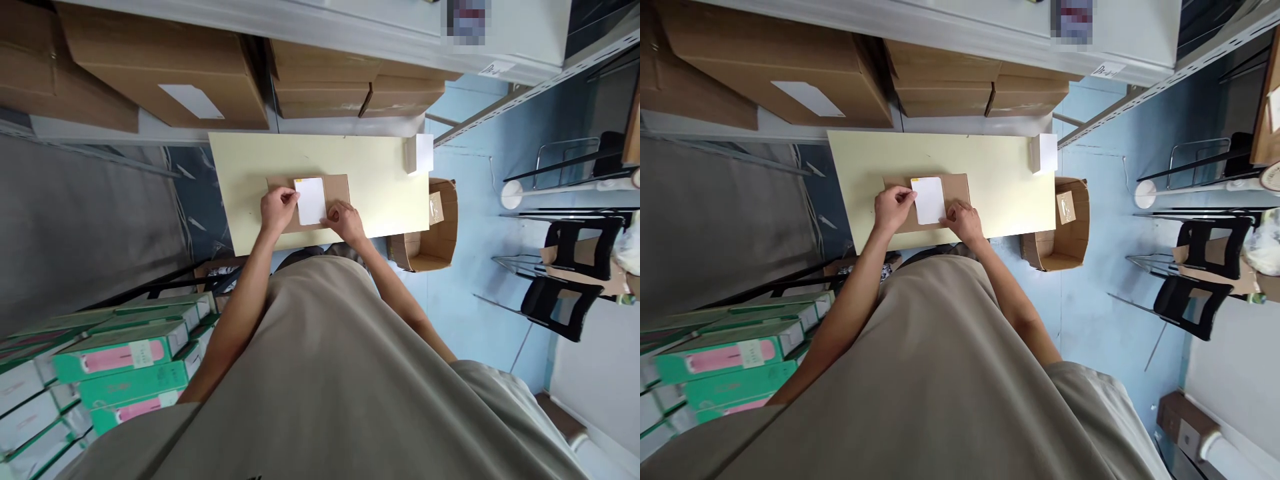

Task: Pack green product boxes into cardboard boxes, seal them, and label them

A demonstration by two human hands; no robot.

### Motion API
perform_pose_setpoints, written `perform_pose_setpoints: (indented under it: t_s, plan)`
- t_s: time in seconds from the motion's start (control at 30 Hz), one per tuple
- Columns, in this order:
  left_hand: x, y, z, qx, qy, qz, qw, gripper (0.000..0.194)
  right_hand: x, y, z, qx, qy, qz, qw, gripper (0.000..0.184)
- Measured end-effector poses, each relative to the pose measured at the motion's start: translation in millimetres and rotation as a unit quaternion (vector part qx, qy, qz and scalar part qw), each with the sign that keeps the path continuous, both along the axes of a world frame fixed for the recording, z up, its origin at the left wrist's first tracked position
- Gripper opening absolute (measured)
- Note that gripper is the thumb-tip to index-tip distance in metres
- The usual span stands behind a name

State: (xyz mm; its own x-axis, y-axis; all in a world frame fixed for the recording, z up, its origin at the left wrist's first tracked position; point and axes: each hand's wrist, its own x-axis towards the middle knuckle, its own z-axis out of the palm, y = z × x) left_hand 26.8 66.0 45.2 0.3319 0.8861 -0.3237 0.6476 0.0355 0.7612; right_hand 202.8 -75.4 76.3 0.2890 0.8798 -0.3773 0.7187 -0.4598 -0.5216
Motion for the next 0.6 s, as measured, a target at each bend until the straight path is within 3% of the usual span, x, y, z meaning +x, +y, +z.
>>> perform_pose_setpoints:
  t_s: [0.17, 0.27, 0.47, 0.6]
  plan:
    - [1, 0, 0.7, 0.006, 0.008, -0.008, 1.000, 0.015, -8, 3, -6.0, -0.002, -0.031, -0.012, 0.999, 0.018]
    - [1, 0, 0.5, 0.010, 0.011, -0.009, 1.000, 0.015, -23, 1, -11.0, 0.012, -0.084, -0.010, 0.996, 0.032]
    - [3, 0, 1.7, 0.015, 0.030, -0.017, 0.999, 0.017, -60, -13, -18.5, 0.024, -0.090, 0.078, 0.993, 0.069]
    - [4, -1, 4.1, 0.031, 0.041, -0.014, 0.999, 0.016, -66, -12, -18.9, 0.026, -0.100, 0.113, 0.988, 0.085]
